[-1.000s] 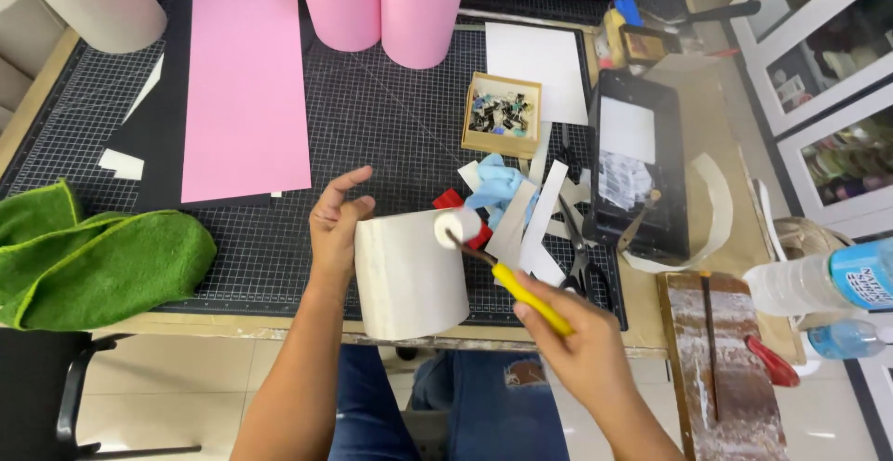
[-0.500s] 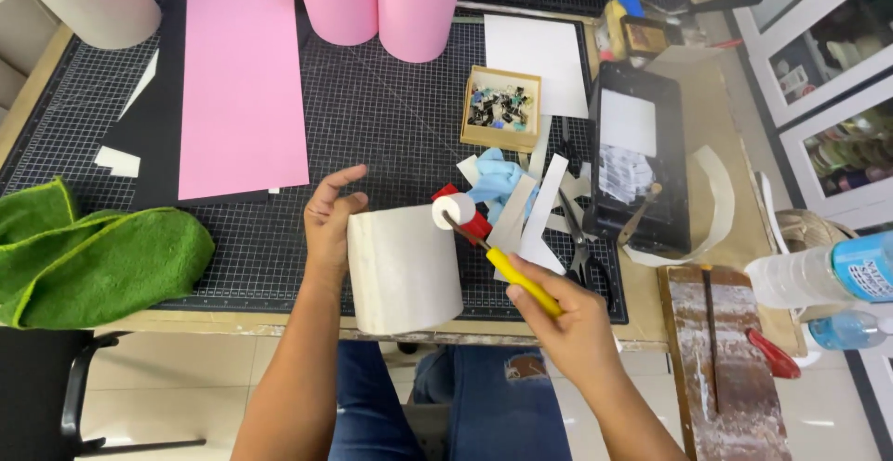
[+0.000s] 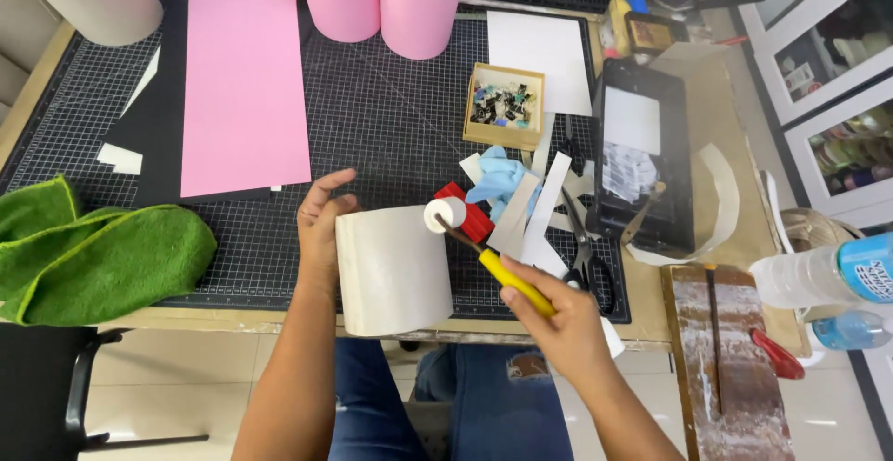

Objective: Wrapping paper around cylindrical tubes and securing it with adhesive

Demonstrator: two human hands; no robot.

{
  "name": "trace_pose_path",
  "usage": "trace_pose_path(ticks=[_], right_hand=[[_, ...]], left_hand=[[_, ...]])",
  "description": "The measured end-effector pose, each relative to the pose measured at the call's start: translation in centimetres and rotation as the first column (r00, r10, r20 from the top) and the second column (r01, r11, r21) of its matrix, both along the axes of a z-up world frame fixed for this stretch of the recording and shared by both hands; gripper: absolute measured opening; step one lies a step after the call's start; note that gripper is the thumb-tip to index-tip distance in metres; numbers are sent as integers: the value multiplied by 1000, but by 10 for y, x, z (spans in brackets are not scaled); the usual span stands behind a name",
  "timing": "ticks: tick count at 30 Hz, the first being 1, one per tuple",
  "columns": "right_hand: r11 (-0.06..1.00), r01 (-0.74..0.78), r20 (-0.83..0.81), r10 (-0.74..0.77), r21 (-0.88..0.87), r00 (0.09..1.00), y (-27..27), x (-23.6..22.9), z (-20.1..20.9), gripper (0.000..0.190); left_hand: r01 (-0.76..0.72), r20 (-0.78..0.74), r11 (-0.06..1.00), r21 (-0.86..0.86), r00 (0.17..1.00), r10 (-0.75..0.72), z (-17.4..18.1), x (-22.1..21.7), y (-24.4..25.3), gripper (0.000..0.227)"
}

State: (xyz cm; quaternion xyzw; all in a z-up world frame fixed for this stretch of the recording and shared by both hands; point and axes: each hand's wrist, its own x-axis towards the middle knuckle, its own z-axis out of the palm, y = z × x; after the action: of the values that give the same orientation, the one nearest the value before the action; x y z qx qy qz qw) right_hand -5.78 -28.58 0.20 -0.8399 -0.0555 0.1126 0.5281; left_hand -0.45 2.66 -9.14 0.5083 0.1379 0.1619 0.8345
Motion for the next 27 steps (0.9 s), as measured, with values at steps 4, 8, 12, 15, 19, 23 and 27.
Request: trace_pose_path(ticks=[4,8,12,15,19,23,27], right_hand=[[998,-2,-182,-10,-68,983,-28,-49,-10,50],[1000,-5,-170,10,30,985,-38,-54,-15,47],[998,-30,25,29,52,999,-5,-17,0,46],[999,-17,-77,13,-42,997,-2,-25,6,48],[996,32,-258,-10,80,966,-36,-67,2,52],[990,143,-177,-139,11,974,-76,-60,10,46],[705,354,107,-370,-614,923,-107,6,48,52]], left_hand=[[-81,-64,988,-132,995,73,-3,-9,2,31],[-41,-9,982,-183,999,40,-18,-5,9,32],[29,41,988,-153,999,-23,-1,-12,-5,33],[21,75,969,-248,997,-2,6,-12,-3,30],[-65,60,952,-299,994,86,0,-13,12,30],[-100,21,934,-343,993,114,-14,-7,14,30],[-116,-23,933,-340,993,115,6,-9,9,30]])
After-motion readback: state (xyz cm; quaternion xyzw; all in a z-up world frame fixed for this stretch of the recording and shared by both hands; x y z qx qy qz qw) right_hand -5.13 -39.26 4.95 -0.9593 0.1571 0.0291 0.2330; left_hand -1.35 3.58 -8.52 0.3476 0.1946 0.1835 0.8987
